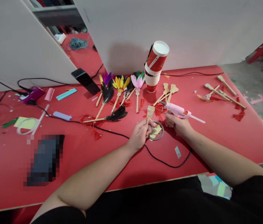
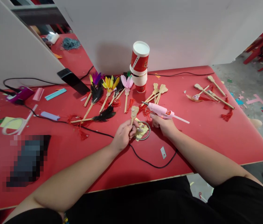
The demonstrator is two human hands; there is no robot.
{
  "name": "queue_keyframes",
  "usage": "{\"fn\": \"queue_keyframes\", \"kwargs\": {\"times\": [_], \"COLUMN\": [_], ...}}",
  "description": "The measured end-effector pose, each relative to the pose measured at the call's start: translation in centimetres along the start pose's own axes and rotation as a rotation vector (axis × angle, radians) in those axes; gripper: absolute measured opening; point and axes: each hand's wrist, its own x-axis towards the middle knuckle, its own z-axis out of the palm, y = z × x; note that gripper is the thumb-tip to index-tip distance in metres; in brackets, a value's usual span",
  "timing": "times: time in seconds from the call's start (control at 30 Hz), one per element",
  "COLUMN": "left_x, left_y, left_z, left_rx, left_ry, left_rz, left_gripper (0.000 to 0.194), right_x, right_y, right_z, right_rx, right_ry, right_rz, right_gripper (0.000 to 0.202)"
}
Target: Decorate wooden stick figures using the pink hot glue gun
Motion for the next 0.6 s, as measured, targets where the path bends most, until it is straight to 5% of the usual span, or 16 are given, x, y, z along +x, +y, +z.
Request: {"fn": "queue_keyframes", "kwargs": {"times": [0.4, 0.6], "left_x": [-0.2, -1.4], "left_y": [-1.1, -1.0], "left_z": [0.4, 0.4], "left_rx": [0.086, 0.379], "left_ry": [0.075, 0.175], "left_rz": [0.123, 0.308], "left_gripper": [0.022, 0.035], "right_x": [-0.2, 0.9], "right_y": [0.1, -0.5], "right_z": [-0.7, -0.3], "right_rx": [-0.088, 0.105], "right_ry": [0.001, -0.097], "right_rz": [0.035, 0.055], "right_gripper": [0.057, 0.048]}}
